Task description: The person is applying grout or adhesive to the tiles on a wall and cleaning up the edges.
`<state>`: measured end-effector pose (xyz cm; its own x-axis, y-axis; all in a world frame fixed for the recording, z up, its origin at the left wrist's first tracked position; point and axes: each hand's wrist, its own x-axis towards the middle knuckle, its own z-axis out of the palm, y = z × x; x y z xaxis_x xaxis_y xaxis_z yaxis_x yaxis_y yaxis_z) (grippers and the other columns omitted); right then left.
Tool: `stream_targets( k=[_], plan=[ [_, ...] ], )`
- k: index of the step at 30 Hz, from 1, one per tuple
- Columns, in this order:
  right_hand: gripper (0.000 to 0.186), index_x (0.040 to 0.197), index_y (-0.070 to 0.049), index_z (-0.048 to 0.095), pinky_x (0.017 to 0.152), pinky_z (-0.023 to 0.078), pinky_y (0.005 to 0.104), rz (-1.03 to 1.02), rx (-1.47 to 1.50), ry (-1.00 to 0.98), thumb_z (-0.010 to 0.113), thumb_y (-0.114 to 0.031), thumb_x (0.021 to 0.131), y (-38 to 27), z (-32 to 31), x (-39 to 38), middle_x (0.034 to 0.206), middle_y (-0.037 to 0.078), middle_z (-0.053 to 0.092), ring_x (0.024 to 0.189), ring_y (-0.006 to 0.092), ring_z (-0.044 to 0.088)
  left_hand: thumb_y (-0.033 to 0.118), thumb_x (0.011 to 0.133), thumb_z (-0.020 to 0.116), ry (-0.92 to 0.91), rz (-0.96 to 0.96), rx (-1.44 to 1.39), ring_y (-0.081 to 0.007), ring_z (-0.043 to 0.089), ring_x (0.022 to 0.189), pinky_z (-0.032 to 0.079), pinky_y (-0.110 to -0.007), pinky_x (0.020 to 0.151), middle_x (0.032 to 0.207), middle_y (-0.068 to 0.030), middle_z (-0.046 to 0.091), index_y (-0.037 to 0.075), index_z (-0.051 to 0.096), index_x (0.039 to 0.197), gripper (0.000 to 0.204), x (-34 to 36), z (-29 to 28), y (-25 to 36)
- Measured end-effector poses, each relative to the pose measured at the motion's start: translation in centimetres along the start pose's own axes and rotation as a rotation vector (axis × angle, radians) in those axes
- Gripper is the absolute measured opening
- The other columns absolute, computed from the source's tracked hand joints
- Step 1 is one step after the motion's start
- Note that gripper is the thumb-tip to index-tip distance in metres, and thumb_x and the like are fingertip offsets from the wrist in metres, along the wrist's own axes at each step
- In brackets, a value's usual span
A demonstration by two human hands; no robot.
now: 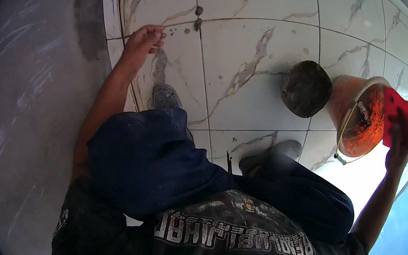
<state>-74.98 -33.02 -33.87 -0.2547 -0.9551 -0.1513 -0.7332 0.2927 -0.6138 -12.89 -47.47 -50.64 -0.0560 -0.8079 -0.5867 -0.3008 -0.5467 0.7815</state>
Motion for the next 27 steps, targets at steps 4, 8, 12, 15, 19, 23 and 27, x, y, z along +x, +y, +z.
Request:
stream_targets(
  k=[4, 8, 12, 15, 19, 23, 27],
  plan=[
    [0.039, 0.128, -0.001, 0.056, 0.096, 0.046, 0.0333, 0.032, -0.11, -0.438, 0.06, -0.022, 0.096, -9.8, 9.9, 5.8, 0.119, 0.011, 0.064, 0.11, 0.0191, 0.059, 0.021, 0.096, 0.058, 0.062, -0.045, 0.101, -0.0142, 0.06, 0.086, 0.048, -0.028, 0.077, 0.105, -0.0046, 0.066, 0.007, 0.062, 0.116, 0.025, -1.0, -0.5, -8.7],
    [0.037, 0.124, -0.006, 0.061, 0.081, 0.05, 0.0319, -0.034, 0.124, -0.708, 0.063, -0.027, 0.094, -13.8, 23.2, 9.4, 0.101, 0.007, 0.071, 0.09, 0.0134, 0.063, 0.009, 0.089, 0.06, 0.137, 0.117, 0.313, -0.021, 0.062, 0.087, 0.05, -0.035, 0.079, 0.104, -0.0089, 0.065, 0.004, 0.061, 0.115, 0.027, -2.8, 1.4, -14.1],
    [0.036, 0.121, -0.007, 0.062, 0.077, 0.051, 0.0367, -0.183, 0.24, -0.539, 0.063, -0.03, 0.093, -15.7, 35.9, 9.7, 0.093, 0.012, 0.07, 0.081, 0.0236, 0.066, 0.007, 0.083, 0.061, 0.217, 0.362, 0.522, -0.0326, 0.057, 0.108, 0.046, -0.04, 0.091, 0.117, -0.0145, 0.06, 0.007, 0.06, 0.118, 0.034, -6.2, 1.8, -16.9],
    [0.034, 0.12, -0.009, 0.063, 0.08, 0.051, 0.0373, -0.188, 0.176, -0.434, 0.063, -0.03, 0.093, -16.1, 40.3, 10.0, 0.097, 0.016, 0.069, 0.088, 0.0301, 0.067, 0.013, 0.082, 0.063, 0.288, 0.479, 0.571, -0.0365, 0.053, 0.114, 0.041, -0.046, 0.098, 0.123, -0.0172, 0.057, 0.009, 0.059, 0.12, 0.038, -7.5, 3.4, -18.0],
    [0.033, 0.121, -0.01, 0.062, 0.083, 0.051, 0.0377, -0.155, 0.229, -0.421, 0.062, -0.027, 0.092, -16.0, 43.5, 9.2, 0.101, 0.016, 0.068, 0.095, 0.0326, 0.066, 0.018, 0.08, 0.063, 0.279, 0.465, 0.686, -0.0404, 0.042, 0.126, 0.033, -0.052, 0.105, 0.136, -0.0203, 0.045, 0.011, 0.058, 0.125, 0.046, -8.2, 3.1, -19.6],
    [0.03, 0.119, -0.01, 0.062, 0.082, 0.051, 0.0391, -0.296, 0.196, -0.367, 0.062, -0.023, 0.092, -15.1, 44.4, 9.0, 0.102, 0.016, 0.068, 0.094, 0.0339, 0.065, 0.019, 0.077, 0.064, 0.27, 0.519, 0.782, -0.0418, 0.036, 0.131, 0.03, -0.054, 0.107, 0.14, -0.0194, 0.04, 0.012, 0.056, 0.128, 0.052, -7.7, 2.4, -20.1],
    [0.03, 0.121, -0.014, 0.062, 0.085, 0.051, 0.0433, -0.418, 0.067, -0.321, 0.06, -0.019, 0.092, -14.3, 44.9, 9.4, 0.11, 0.013, 0.067, 0.102, 0.0361, 0.063, 0.02, 0.076, 0.064, 0.295, 0.557, 0.751, -0.0425, 0.036, 0.131, 0.03, -0.055, 0.107, 0.141, -0.0189, 0.039, 0.011, 0.056, 0.129, 0.054, -7.4, 2.6, -19.9]
  ],
)
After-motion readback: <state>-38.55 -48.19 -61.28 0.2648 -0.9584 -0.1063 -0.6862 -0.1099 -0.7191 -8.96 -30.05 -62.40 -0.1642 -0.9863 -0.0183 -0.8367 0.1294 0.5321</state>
